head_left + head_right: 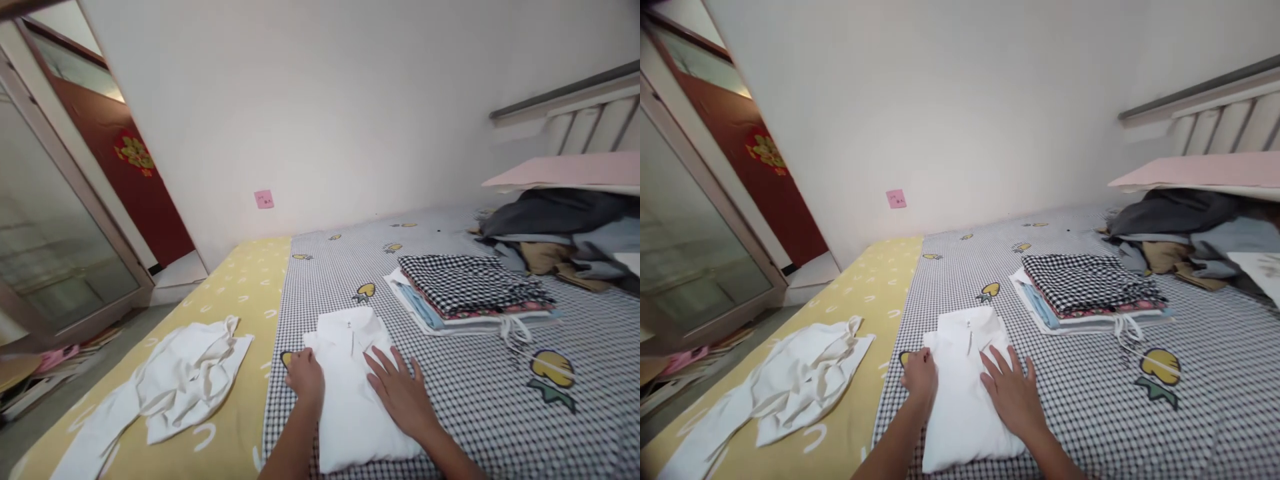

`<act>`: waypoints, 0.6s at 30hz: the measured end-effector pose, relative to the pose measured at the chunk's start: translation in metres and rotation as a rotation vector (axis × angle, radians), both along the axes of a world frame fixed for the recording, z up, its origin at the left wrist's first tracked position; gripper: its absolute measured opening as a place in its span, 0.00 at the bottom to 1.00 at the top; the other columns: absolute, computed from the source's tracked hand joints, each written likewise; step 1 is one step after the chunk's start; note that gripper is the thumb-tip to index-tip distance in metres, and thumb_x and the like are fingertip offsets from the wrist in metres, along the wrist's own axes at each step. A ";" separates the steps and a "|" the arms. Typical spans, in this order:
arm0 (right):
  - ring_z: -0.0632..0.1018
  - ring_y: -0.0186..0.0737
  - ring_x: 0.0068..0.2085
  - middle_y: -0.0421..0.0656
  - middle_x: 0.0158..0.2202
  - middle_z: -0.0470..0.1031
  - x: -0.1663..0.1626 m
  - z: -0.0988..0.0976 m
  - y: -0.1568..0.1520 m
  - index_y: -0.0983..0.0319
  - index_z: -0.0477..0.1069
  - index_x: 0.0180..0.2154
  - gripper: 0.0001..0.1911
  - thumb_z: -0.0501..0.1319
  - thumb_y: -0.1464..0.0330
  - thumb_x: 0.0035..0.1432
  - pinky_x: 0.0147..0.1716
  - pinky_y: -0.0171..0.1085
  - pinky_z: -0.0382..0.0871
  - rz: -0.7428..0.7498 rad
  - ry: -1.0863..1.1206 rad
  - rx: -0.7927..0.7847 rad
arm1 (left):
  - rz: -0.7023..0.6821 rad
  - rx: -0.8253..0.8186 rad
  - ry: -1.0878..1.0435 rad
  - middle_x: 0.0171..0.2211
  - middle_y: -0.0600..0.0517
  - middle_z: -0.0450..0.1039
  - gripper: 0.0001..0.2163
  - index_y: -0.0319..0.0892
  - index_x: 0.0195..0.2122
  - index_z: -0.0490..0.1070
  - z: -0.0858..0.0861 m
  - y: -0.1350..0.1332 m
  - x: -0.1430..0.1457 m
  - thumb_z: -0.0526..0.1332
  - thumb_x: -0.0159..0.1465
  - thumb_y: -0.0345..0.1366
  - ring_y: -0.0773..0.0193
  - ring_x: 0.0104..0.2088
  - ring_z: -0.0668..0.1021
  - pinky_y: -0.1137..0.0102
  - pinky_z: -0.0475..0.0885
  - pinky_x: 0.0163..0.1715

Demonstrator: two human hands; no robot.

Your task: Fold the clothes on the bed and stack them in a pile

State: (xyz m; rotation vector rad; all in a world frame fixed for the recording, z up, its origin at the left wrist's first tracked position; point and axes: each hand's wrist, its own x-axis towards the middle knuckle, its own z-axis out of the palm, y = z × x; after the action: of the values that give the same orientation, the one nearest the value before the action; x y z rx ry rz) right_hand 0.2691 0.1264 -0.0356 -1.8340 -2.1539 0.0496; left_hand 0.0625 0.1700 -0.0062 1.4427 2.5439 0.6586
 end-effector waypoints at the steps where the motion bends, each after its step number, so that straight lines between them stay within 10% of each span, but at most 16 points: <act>1: 0.54 0.58 0.71 0.32 0.69 0.59 0.000 0.000 0.000 0.42 0.60 0.65 0.25 0.46 0.54 0.70 0.65 0.68 0.44 0.003 0.010 0.006 | 0.027 0.006 0.005 0.48 0.46 0.74 0.11 0.42 0.47 0.74 0.002 -0.001 0.001 0.55 0.69 0.37 0.56 0.47 0.77 0.55 0.72 0.48; 6: 0.55 0.59 0.70 0.34 0.69 0.60 0.000 0.002 0.000 0.43 0.60 0.65 0.25 0.47 0.54 0.70 0.65 0.68 0.44 0.005 0.049 0.007 | 0.055 0.147 0.149 0.64 0.35 0.62 0.21 0.39 0.59 0.67 0.024 0.000 0.006 0.46 0.68 0.28 0.47 0.64 0.67 0.49 0.64 0.59; 10: 0.55 0.59 0.70 0.34 0.69 0.60 -0.001 0.006 -0.001 0.43 0.61 0.65 0.25 0.47 0.54 0.70 0.64 0.69 0.45 0.006 0.061 0.005 | -0.605 0.431 0.536 0.71 0.46 0.53 0.24 0.49 0.68 0.58 0.030 0.001 0.007 0.46 0.71 0.31 0.54 0.72 0.53 0.48 0.44 0.69; 13: 0.56 0.59 0.70 0.34 0.69 0.60 -0.001 0.005 -0.001 0.42 0.60 0.65 0.25 0.48 0.54 0.69 0.64 0.69 0.46 0.007 0.058 0.010 | -0.953 0.309 0.594 0.70 0.53 0.55 0.24 0.58 0.69 0.53 0.014 0.003 0.005 0.47 0.72 0.39 0.55 0.70 0.58 0.46 0.47 0.69; 18: 0.56 0.59 0.70 0.33 0.69 0.60 0.000 -0.002 0.001 0.41 0.60 0.65 0.24 0.48 0.55 0.70 0.63 0.69 0.47 0.007 0.042 0.040 | -0.683 0.062 0.365 0.71 0.54 0.51 0.24 0.56 0.69 0.53 -0.019 0.008 0.010 0.44 0.73 0.45 0.54 0.71 0.56 0.41 0.51 0.67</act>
State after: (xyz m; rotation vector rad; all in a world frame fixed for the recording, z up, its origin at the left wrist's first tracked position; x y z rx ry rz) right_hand 0.2691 0.1273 -0.0375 -1.7882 -2.1176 0.0459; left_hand 0.0728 0.1780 -0.0253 2.4508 2.0114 0.3806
